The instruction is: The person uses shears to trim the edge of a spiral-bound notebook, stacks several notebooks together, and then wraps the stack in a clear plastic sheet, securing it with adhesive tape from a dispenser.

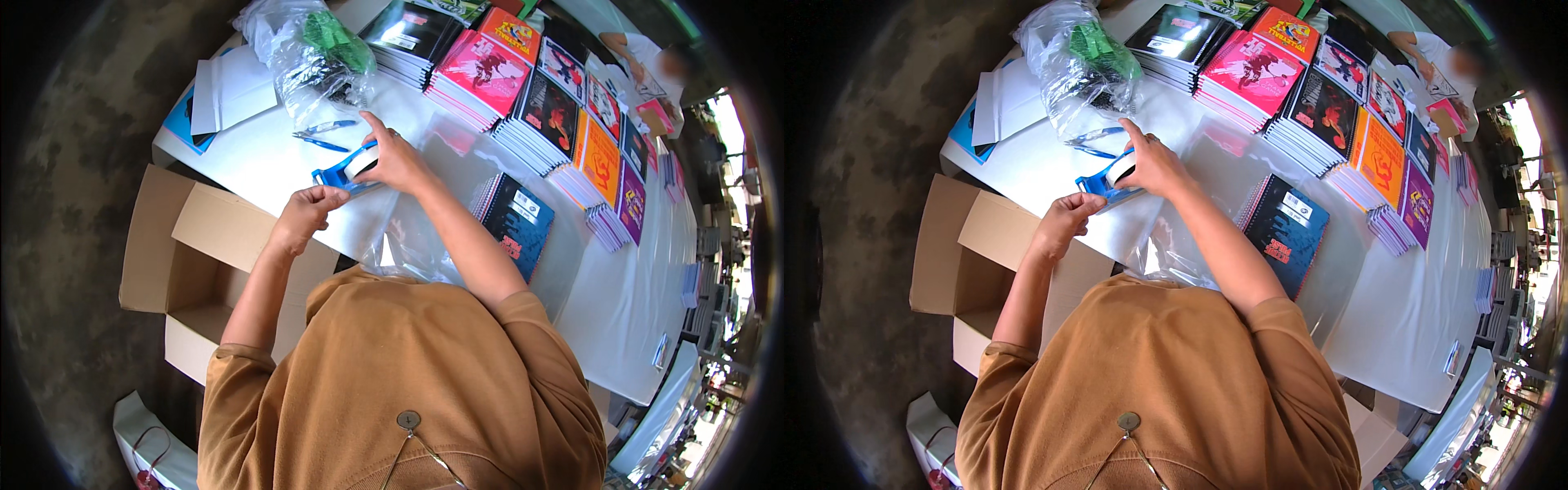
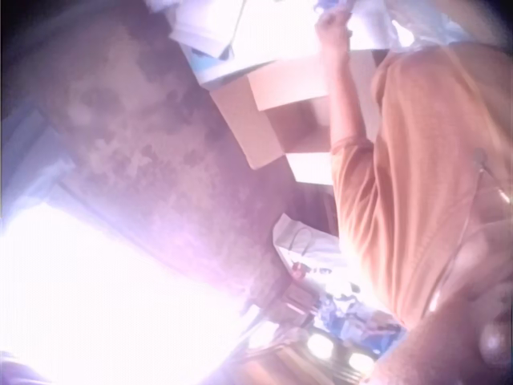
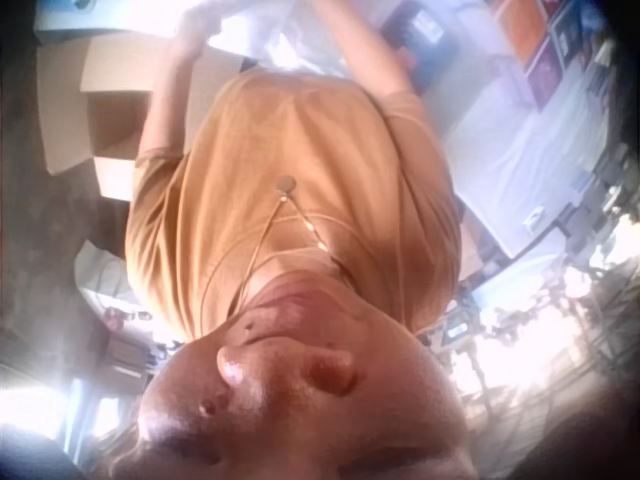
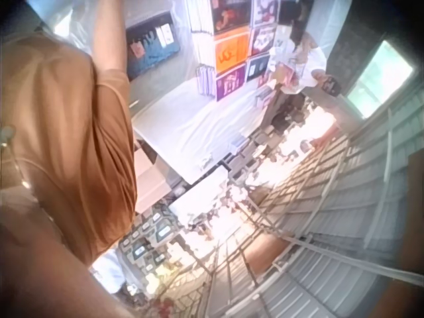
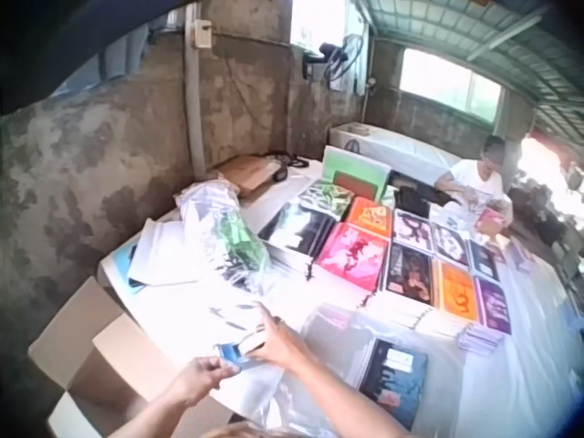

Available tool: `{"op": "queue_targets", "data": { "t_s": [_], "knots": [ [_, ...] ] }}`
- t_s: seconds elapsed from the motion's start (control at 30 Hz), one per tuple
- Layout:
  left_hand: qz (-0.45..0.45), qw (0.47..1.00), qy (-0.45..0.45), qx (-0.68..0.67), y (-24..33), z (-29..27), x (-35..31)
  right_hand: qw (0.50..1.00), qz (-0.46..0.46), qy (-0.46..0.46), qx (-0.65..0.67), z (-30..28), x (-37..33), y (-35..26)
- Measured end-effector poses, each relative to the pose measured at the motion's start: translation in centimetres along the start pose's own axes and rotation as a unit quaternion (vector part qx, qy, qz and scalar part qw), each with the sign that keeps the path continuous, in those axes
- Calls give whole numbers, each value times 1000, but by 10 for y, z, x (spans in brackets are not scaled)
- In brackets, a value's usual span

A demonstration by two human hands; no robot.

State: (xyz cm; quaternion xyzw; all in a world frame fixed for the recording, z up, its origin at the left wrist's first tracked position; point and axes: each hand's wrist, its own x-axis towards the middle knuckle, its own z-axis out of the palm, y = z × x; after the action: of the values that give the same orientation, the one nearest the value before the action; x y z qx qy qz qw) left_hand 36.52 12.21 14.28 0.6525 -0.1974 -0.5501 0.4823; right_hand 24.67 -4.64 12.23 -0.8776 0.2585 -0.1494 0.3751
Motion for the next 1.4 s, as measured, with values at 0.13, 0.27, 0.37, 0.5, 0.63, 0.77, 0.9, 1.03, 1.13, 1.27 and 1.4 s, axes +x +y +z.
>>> {"op": "queue_targets", "data": {
  "t_s": [0.13, 0.27, 0.37, 0.5, 0.63, 0.77, 0.9, 1.03, 1.13, 1.27, 1.4],
  "knots": [
    [134, 989, 5, 66, 0, 19, -4, 1000, 12, 1, -6, 2, 1, -1],
    [162, 986, 26, -10, 11, 9, 1, 999, -10, 25, 19, 7, 0, 9],
    [121, 991, 55, 23, 3, -18, 5, 998, -17, 33, 46, 8, 0, 11],
    [51, 994, 82, 58, -7, -36, -1, 997, -14, 42, 67, 9, 0, 14],
    [2, 998, 64, -3, -23, -53, 4, 996, -15, 47, 73, 10, 0, 13],
    [3, 998, 62, 1, -31, -59, 10, 996, -21, 48, 72, 10, -1, 16],
    [3, 997, 65, 49, -41, -60, 21, 996, -30, 51, 66, 11, 0, 17],
    [230, 886, 266, 304, -35, -45, 36, 997, -24, 55, 56, 12, -3, 19],
    [165, 862, 289, 383, -43, -74, 38, 997, -25, 52, 55, 12, -4, 14],
    [230, 899, 285, 241, -48, -84, 25, 996, -30, 52, 58, 14, -1, 14],
    [232, 941, 123, -215, -10, -43, -8, 968, -126, 209, -59, 15, -12, 6]
  ]
}}
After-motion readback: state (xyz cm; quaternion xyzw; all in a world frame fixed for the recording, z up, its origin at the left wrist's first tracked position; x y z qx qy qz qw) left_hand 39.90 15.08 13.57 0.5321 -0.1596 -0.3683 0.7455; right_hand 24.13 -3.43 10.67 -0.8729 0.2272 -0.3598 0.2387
